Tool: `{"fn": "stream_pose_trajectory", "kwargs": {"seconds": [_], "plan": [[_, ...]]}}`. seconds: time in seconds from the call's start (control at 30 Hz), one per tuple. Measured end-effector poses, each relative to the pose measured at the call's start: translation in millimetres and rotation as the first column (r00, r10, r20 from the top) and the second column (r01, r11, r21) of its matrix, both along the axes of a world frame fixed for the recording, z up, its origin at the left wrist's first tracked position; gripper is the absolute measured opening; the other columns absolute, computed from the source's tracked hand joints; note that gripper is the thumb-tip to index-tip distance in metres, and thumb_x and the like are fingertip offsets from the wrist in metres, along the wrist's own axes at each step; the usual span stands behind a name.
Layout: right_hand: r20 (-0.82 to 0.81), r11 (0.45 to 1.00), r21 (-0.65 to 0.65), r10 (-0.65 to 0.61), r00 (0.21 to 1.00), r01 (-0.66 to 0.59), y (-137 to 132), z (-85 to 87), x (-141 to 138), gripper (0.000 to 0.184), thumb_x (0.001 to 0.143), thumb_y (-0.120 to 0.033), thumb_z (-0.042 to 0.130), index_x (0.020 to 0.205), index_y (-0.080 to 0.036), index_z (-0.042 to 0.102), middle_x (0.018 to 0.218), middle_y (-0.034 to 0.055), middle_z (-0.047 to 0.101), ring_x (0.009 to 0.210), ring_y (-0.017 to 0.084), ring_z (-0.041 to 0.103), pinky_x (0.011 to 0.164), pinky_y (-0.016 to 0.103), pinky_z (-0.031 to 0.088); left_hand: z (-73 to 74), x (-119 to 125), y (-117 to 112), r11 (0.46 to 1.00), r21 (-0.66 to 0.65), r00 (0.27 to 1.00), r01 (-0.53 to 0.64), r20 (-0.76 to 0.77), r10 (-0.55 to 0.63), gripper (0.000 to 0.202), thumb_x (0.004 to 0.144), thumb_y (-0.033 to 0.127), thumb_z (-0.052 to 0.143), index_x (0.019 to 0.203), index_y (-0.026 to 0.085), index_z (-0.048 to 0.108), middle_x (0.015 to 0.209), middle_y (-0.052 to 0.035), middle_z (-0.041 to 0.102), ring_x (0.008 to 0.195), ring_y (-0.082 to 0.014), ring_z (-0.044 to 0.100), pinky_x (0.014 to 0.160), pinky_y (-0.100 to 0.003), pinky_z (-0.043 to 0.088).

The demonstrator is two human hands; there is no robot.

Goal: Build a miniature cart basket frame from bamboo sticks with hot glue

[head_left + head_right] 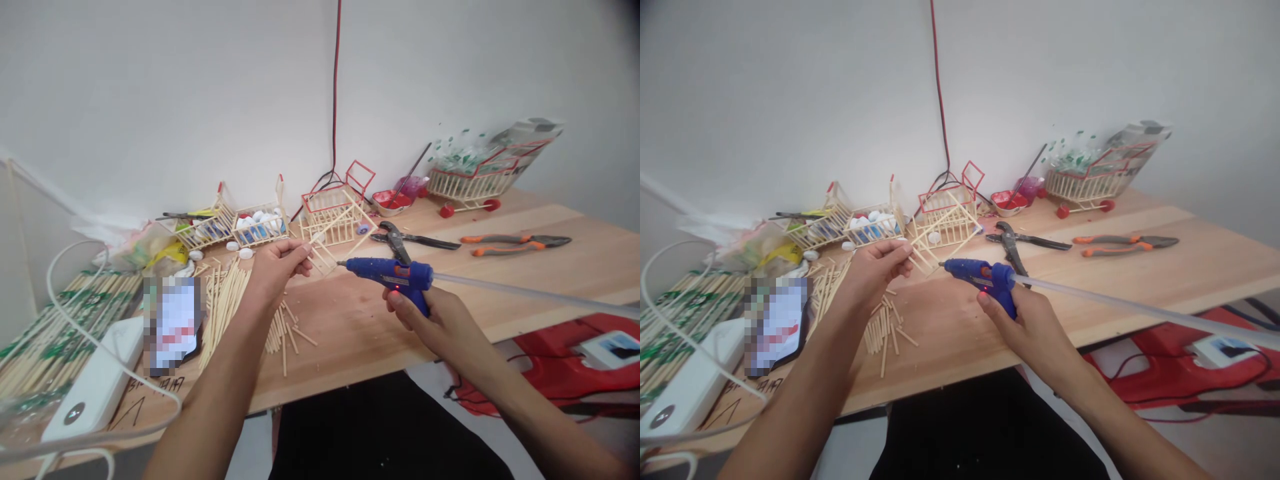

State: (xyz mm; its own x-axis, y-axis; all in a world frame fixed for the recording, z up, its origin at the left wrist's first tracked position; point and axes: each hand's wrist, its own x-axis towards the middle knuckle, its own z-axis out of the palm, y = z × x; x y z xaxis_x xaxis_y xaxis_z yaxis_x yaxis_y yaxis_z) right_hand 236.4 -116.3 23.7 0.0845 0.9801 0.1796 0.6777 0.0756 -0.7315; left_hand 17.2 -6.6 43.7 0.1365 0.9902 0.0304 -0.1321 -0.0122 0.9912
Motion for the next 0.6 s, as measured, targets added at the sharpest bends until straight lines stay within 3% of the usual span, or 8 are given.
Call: {"fn": "stream_pose_trajectory", "kwargs": {"seconds": [0.23, 0.6], "plan": [[0.024, 0.999, 0.034, 0.017, 1.0, -0.017, 0.7, 1.7, -4.5, 0.04, 0.087, -0.052, 0.046, 0.076, -0.018, 0.062, 0.054, 0.0006, 0.055, 0.052, 0.016, 0.053, 0.048, 0.027, 0.04, -0.2, 0.2, -0.6, 1.0, 0.009, 1.0, 0.003, -0.003, -0.003, 0.021, 0.065, 0.028, 0.077, 0.073, 0.01, 0.069, 0.06, -0.0009, 0.062, 0.053, -0.0082, 0.056, 0.052, -0.021, 0.048], [0.029, 0.996, 0.069, 0.052, 0.998, -0.054, 4.8, 1.3, -7.1, 0.035, 0.089, -0.047, 0.048, 0.079, -0.017, 0.062, 0.071, 0.005, 0.068, 0.065, 0.019, 0.063, 0.059, 0.029, 0.046, 3.1, 0.7, -3.1, 1.0, 0.009, 1.0, -0.006, -0.007, 0.006, 0.018, 0.066, 0.025, 0.075, 0.073, 0.01, 0.068, 0.06, -0.0007, 0.062, 0.053, -0.0077, 0.056, 0.052, -0.02, 0.048]]}}
